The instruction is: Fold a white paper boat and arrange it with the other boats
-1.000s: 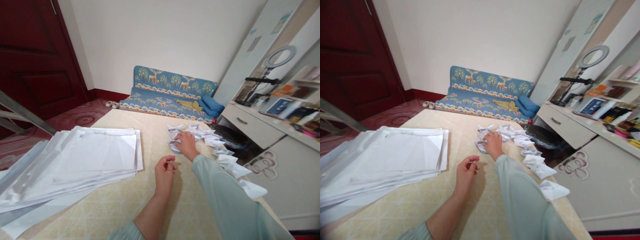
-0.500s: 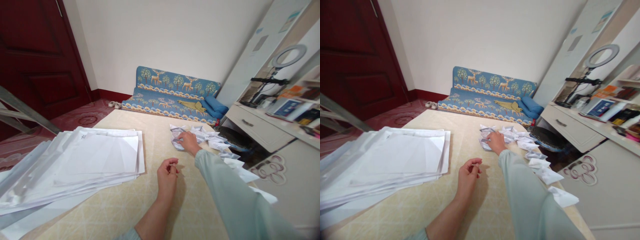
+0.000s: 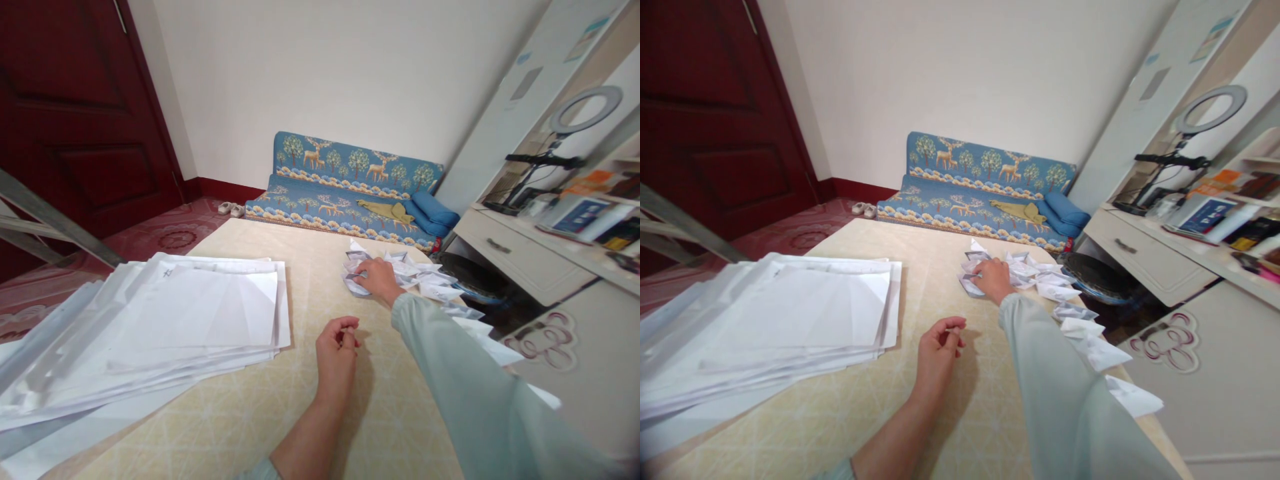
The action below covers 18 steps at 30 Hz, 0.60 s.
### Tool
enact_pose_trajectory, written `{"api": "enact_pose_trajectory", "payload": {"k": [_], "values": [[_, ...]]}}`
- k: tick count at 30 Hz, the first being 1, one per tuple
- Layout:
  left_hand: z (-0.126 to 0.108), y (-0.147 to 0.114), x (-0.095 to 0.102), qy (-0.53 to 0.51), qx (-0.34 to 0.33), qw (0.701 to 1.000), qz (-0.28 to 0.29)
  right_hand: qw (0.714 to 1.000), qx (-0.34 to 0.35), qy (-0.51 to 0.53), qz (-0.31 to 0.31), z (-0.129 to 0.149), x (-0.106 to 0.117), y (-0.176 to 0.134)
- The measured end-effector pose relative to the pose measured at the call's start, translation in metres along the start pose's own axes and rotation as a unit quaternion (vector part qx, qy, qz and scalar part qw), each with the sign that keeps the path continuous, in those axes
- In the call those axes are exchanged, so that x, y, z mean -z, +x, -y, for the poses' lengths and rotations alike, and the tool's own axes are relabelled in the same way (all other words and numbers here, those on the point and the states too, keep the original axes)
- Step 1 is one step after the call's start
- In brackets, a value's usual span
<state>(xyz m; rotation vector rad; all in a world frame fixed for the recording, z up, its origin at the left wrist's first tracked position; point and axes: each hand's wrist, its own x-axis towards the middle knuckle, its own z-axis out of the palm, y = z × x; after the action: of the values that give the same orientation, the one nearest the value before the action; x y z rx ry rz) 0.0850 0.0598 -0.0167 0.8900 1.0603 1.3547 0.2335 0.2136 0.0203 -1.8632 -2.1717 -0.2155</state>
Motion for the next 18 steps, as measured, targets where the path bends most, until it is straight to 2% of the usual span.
{"api": "enact_pose_trajectory", "payload": {"k": [6,10,14,18], "values": [[-0.001,0.000,0.000,-0.001,-0.002,1.000,-0.001,0.997,0.003,0.026,-0.071,-0.008,0.019,-0.014],[-0.001,-0.001,0.000,0.006,0.001,1.000,0.002,0.986,-0.025,0.104,-0.129,-0.026,0.025,-0.018],[0.000,-0.001,0.000,0.015,-0.008,1.000,0.005,0.976,-0.064,0.155,-0.136,-0.040,0.022,-0.009],[-0.001,-0.001,0.000,0.019,-0.006,1.000,0.005,0.967,-0.098,0.199,-0.121,-0.044,0.013,0.014]]}}
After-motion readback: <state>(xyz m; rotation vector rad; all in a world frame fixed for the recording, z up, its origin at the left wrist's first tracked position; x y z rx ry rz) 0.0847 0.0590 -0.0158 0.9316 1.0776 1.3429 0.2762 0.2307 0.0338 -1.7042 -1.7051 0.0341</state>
